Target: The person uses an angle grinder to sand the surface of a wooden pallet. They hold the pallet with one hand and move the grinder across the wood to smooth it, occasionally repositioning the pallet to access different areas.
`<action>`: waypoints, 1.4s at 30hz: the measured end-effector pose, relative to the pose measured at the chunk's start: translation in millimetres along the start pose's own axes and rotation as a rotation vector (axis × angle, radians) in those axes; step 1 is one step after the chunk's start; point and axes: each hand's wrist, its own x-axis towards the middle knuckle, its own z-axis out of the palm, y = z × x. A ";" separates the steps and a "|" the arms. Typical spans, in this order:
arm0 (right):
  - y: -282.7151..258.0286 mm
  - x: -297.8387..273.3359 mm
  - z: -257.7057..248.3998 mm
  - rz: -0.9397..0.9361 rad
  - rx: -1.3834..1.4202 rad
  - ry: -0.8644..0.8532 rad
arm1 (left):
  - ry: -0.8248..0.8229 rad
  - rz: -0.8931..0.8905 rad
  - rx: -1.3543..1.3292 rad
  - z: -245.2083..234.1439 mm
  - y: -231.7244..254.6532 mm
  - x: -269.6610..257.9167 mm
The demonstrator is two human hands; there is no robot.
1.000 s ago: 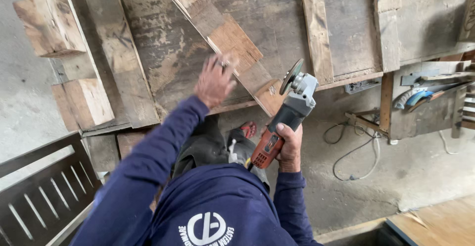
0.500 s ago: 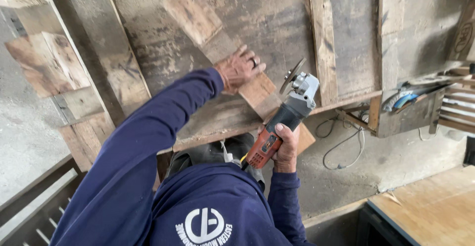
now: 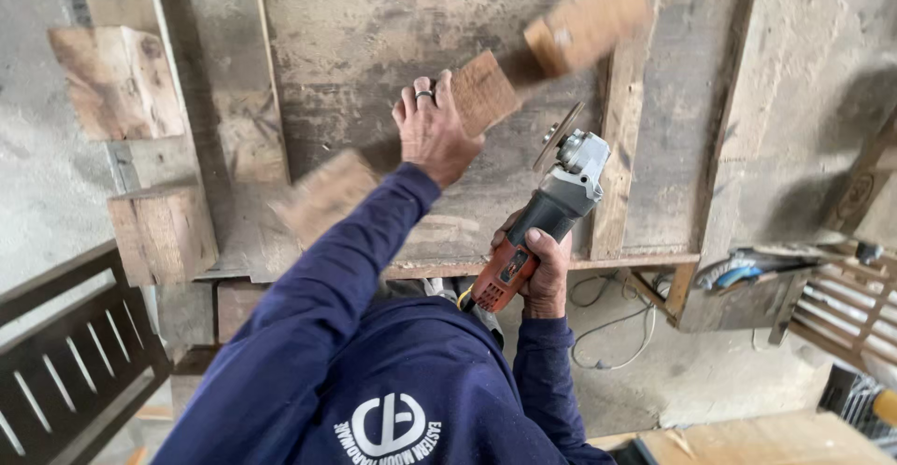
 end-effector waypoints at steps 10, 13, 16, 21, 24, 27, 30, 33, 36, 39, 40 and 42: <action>-14.4 14.9 -14.4 0.033 -0.025 0.018 | -0.044 -0.213 -0.382 10.5 -29.4 8.9; -8.2 15.2 -21.5 0.034 -0.003 0.031 | -0.381 -0.021 -0.021 -16.5 -45.3 -45.1; 2.7 19.4 -27.8 0.035 0.046 0.035 | -0.653 0.543 0.306 -38.8 -39.2 -76.5; 13.6 14.0 -30.4 0.043 0.082 0.072 | -1.000 1.055 0.807 -60.8 -23.8 -61.1; 21.6 4.2 -27.5 0.060 0.040 0.167 | -0.999 1.256 0.889 -54.8 -22.5 -52.7; 25.6 -0.7 -23.3 0.026 0.091 0.193 | -1.038 1.370 0.867 -39.9 -25.5 -44.4; 29.3 -9.7 -23.8 -0.016 0.082 0.205 | -0.953 1.489 0.770 -26.1 -39.1 -36.2; 32.7 -23.2 -27.7 -0.033 0.053 0.295 | -0.775 1.650 0.673 -16.6 -49.4 -28.7; 35.2 -39.0 -29.2 -0.084 0.066 0.332 | -0.821 1.674 0.627 -13.4 -43.4 -24.7; 41.5 -58.0 -35.1 -0.103 0.131 0.395 | -0.774 1.649 0.516 -1.6 -14.7 -36.8; 43.5 -64.3 -38.8 -0.120 0.143 0.410 | -0.744 1.638 0.452 3.6 -3.5 -40.5; 46.3 -82.2 -48.7 -0.148 0.163 0.452 | -0.715 1.602 0.383 18.9 20.3 -54.7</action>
